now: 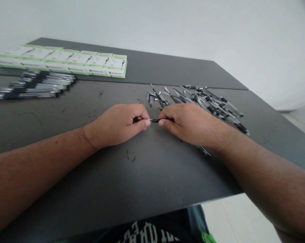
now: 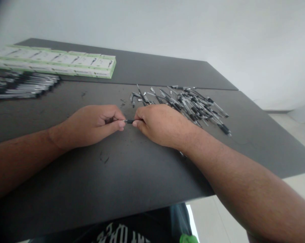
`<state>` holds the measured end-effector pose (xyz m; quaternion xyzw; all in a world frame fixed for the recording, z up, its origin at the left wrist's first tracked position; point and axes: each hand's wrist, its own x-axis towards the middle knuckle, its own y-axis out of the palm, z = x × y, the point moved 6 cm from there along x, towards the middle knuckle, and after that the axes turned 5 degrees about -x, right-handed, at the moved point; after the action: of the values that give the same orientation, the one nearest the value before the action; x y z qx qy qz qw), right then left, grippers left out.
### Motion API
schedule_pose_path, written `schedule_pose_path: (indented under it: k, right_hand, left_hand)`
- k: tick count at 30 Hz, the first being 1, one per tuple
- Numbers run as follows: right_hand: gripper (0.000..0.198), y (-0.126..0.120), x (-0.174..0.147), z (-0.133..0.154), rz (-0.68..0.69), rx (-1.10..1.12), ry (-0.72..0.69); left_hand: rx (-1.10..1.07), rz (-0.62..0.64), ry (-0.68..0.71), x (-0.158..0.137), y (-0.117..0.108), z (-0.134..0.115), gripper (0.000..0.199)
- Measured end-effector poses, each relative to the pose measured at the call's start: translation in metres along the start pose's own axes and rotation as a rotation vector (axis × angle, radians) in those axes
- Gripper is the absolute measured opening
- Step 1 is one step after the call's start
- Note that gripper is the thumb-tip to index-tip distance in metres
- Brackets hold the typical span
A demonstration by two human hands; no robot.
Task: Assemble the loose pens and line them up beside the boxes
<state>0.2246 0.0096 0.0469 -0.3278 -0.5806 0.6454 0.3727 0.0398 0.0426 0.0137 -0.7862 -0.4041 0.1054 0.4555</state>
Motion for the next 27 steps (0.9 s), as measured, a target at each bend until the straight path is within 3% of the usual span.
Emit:
schedule_pose_path:
  k: [6, 21, 27]
  right_hand:
    - [0.022, -0.0021, -0.0012, -0.0034, -0.065, 0.066, 0.021]
    - [0.027, 0.0008, -0.0002, 0.0002, -0.004, -0.006, 0.006]
    - [0.019, -0.0001, -0.0006, -0.0019, -0.036, 0.038, 0.03]
  left_hand:
    - [0.011, 0.005, -0.015, -0.0003, 0.0009, 0.0006, 0.029]
    - [-0.013, -0.001, -0.004, 0.0003, 0.0018, -0.0002, 0.028]
    - [0.001, 0.008, -0.004, 0.0005, 0.0018, -0.0011, 0.028]
